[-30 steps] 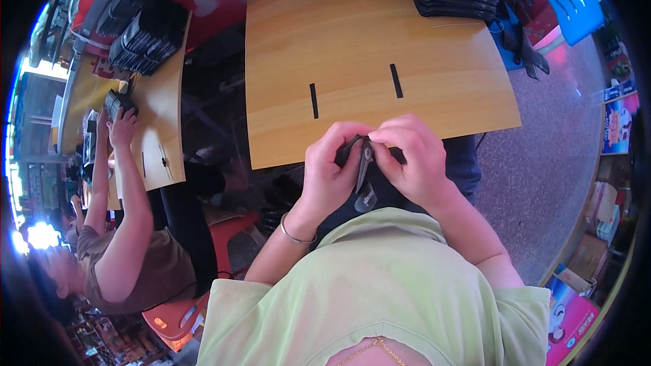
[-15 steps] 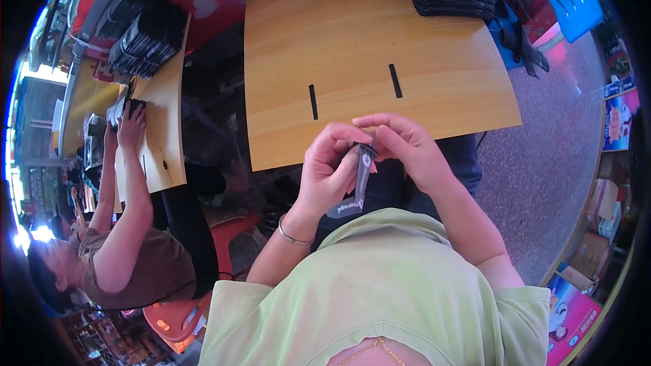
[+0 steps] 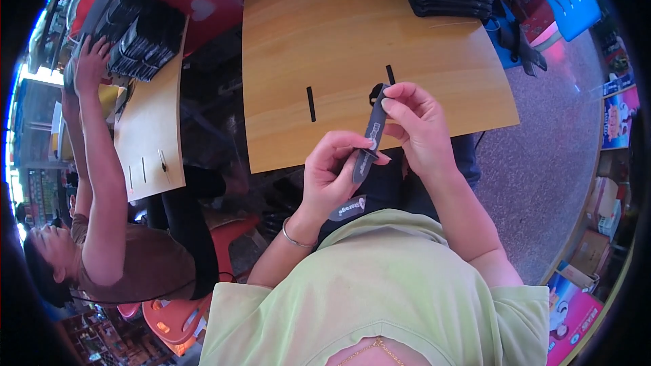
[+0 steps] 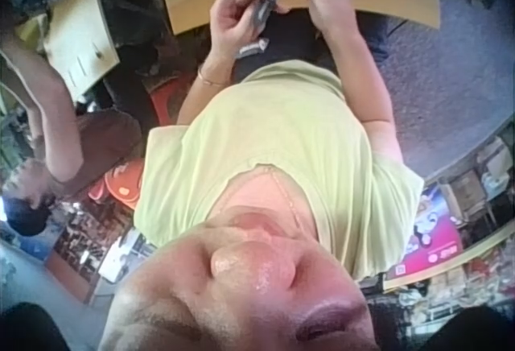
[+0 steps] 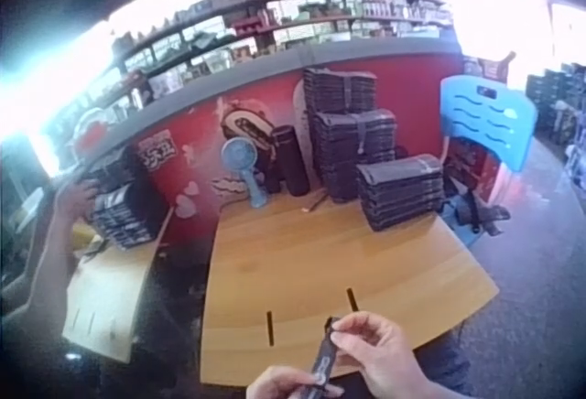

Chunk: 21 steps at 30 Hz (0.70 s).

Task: The recorder bundles a stack of flexible bellows using a black strap on a workstation.

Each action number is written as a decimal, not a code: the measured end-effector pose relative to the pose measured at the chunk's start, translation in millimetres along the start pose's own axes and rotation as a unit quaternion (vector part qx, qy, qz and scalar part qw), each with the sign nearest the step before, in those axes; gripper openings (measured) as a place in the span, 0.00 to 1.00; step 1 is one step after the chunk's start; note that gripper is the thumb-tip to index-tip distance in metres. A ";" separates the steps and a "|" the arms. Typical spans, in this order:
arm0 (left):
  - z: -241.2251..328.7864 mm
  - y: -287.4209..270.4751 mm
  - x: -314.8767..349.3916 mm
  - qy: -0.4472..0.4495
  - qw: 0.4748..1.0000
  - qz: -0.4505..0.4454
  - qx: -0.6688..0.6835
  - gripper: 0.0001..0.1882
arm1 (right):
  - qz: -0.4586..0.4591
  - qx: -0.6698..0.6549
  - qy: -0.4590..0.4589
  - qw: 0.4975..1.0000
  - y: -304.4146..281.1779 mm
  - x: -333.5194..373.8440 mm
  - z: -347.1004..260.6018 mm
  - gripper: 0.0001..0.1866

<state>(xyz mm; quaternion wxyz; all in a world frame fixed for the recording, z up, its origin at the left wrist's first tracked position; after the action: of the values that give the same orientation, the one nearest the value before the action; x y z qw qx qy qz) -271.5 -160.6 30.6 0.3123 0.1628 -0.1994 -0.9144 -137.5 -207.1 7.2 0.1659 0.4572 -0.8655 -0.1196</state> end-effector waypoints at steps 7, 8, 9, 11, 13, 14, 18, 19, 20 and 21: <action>-3.5 1.2 -0.4 -0.026 0.999 -0.016 0.014 0.11 | 0.037 -0.012 -0.064 0.997 -4.7 -2.1 -8.0 0.05; -3.9 1.7 -0.6 -0.028 0.999 -0.017 0.016 0.11 | 0.040 -0.011 -0.075 0.996 -5.8 -2.2 -8.8 0.05; -2.7 3.6 -0.6 -0.027 0.999 -0.017 0.017 0.11 | 0.040 -0.010 -0.076 0.996 -5.2 -2.4 -8.7 0.05; -3.1 3.4 -0.6 -0.047 0.999 0.021 0.010 0.11 | 0.061 0.003 -0.077 0.995 -8.0 -3.2 -8.8 0.05; -0.8 4.1 1.4 -0.045 0.999 0.018 -0.006 0.11 | 0.081 0.006 -0.077 0.994 -15.3 -9.3 -7.0 0.05; 0.0 3.7 2.0 -0.042 0.999 0.016 -0.023 0.11 | 0.099 0.008 -0.076 0.992 -19.4 -10.8 -5.8 0.05; -4.9 -0.8 -1.0 -0.034 0.999 0.023 -0.025 0.11 | 0.072 0.024 -0.090 0.993 -14.5 -6.9 -5.7 0.06; -4.4 -1.5 -1.2 -0.033 0.999 0.028 -0.024 0.11 | 0.067 0.000 -0.098 0.993 -14.1 -6.0 -5.1 0.08; -3.8 -2.0 -1.0 -0.032 0.999 0.033 -0.022 0.11 | 0.062 -0.023 -0.105 0.992 -13.8 -5.3 -5.3 0.09; -2.7 -0.7 -0.8 -0.031 0.999 0.033 -0.022 0.11 | 0.061 -0.022 -0.106 0.992 -14.0 -4.8 -6.0 0.09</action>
<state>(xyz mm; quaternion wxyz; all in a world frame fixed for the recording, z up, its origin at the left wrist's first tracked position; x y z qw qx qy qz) -270.1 -160.3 28.1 0.3393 0.1209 -0.1942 -0.9125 -122.1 -211.2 6.8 0.0903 0.3841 -0.9018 -0.1765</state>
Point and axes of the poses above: each hand's wrist, its own x-axis away from the middle knuckle, its own y-axis out of the palm, z = x × y, the point moved 8 cm from there along -x, towards the middle knuckle, and after that the axes turned 10 degrees about x, right-handed, at the moved point
